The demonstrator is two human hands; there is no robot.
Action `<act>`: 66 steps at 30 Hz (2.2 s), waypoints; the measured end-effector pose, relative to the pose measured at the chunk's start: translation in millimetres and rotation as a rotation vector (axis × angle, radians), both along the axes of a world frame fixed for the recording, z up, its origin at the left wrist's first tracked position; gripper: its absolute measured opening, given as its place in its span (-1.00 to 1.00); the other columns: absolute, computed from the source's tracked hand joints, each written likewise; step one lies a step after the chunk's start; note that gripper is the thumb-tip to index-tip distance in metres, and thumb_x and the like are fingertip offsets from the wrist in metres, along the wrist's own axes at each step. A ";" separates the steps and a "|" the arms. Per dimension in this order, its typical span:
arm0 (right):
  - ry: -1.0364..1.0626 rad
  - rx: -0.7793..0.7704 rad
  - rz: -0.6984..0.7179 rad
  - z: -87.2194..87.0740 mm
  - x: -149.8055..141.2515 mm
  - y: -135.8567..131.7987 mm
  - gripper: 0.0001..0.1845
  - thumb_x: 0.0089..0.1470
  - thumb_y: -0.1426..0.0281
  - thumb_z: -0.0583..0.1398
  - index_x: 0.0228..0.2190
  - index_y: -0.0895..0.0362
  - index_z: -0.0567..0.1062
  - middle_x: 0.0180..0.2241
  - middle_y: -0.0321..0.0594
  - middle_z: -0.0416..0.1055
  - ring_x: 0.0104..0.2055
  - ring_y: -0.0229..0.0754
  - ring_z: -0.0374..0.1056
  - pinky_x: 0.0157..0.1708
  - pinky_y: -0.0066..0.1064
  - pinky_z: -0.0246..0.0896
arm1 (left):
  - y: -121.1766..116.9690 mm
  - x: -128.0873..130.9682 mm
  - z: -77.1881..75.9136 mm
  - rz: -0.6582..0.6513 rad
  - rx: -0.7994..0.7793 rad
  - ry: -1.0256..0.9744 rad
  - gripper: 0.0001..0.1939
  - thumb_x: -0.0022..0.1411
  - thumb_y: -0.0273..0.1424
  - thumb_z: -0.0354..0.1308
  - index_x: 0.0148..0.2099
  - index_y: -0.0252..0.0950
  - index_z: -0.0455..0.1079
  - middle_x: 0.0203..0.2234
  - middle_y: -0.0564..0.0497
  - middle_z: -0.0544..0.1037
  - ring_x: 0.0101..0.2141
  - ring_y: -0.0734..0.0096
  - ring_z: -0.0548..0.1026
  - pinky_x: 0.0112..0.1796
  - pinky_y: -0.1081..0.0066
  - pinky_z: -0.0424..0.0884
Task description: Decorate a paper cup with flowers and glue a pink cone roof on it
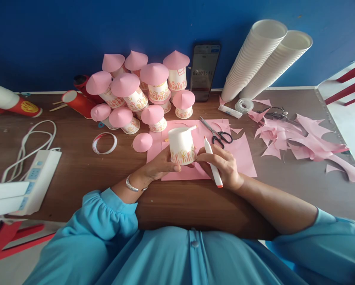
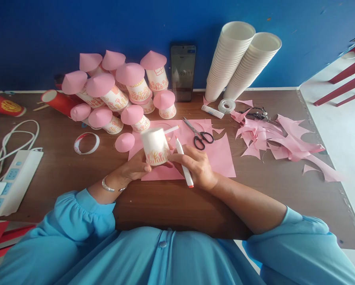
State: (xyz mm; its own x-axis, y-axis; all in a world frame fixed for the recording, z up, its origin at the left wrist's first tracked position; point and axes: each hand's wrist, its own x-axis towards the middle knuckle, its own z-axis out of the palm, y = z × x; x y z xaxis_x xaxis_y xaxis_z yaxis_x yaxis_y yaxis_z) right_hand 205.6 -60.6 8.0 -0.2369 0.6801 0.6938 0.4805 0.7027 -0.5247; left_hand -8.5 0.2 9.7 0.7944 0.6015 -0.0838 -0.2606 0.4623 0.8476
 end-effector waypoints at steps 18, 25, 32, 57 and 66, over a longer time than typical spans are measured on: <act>-0.043 -0.027 0.006 -1.4 -4.2 -4.6 -0.79 0.24 0.53 0.24 -0.10 0.05 0.51 -0.36 -0.25 0.48 -0.42 -0.26 0.43 -0.41 -0.44 0.34 | -1.4 -1.0 -5.2 0.012 0.079 0.057 -0.29 0.02 -0.24 0.51 0.20 -0.19 0.37 -0.04 -0.16 0.61 0.05 -0.03 0.54 -0.01 0.06 0.48; -0.025 0.046 -0.009 5.7 -3.5 -1.2 -0.70 0.33 0.41 0.20 0.07 0.06 0.44 -0.40 -0.27 0.46 -0.44 -0.24 0.41 -0.44 -0.42 0.36 | 0.2 -2.4 -7.1 0.050 0.028 -0.001 -0.47 0.14 -0.30 0.43 0.13 -0.22 0.42 -0.08 -0.13 0.59 -0.06 0.15 0.56 -0.03 0.12 0.50; 0.009 0.078 -0.029 11.8 0.8 -4.7 -0.50 0.42 0.07 0.01 0.15 0.07 0.47 -0.34 -0.19 0.35 -0.38 -0.19 0.38 -0.43 -0.35 0.42 | 2.3 -3.8 -4.7 0.075 0.016 0.021 -0.43 0.11 -0.33 0.44 0.14 -0.23 0.39 -0.10 -0.10 0.56 -0.07 0.17 0.54 -0.04 0.13 0.50; 0.008 0.032 0.081 8.0 -8.5 -10.6 -0.71 0.32 0.34 0.21 0.03 0.15 0.38 -0.28 -0.12 0.51 -0.26 -0.14 0.52 -0.35 -0.35 0.51 | 0.2 -1.1 6.1 0.124 -0.025 0.126 -0.41 0.03 -0.37 0.47 0.10 -0.24 0.37 -0.19 -0.02 0.56 -0.19 0.26 0.54 -0.11 0.24 0.48; -0.029 0.031 0.078 11.4 -7.6 -11.1 -0.77 0.34 0.33 0.19 -0.02 0.14 0.40 -0.33 -0.15 0.52 -0.29 -0.15 0.54 -0.35 -0.35 0.52 | 2.2 -1.4 3.5 0.121 -0.034 0.135 -0.36 0.00 -0.35 0.50 0.11 -0.26 0.36 -0.23 -0.02 0.58 -0.22 0.28 0.54 -0.15 0.28 0.46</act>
State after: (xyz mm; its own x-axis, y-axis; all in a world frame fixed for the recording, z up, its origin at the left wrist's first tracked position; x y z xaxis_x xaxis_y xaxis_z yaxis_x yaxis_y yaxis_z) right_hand 198.0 -71.7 19.4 -0.3088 0.6374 0.7060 0.4387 0.7540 -0.4889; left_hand -9.8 2.3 13.2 0.6962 0.6873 -0.2071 -0.2008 0.4634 0.8631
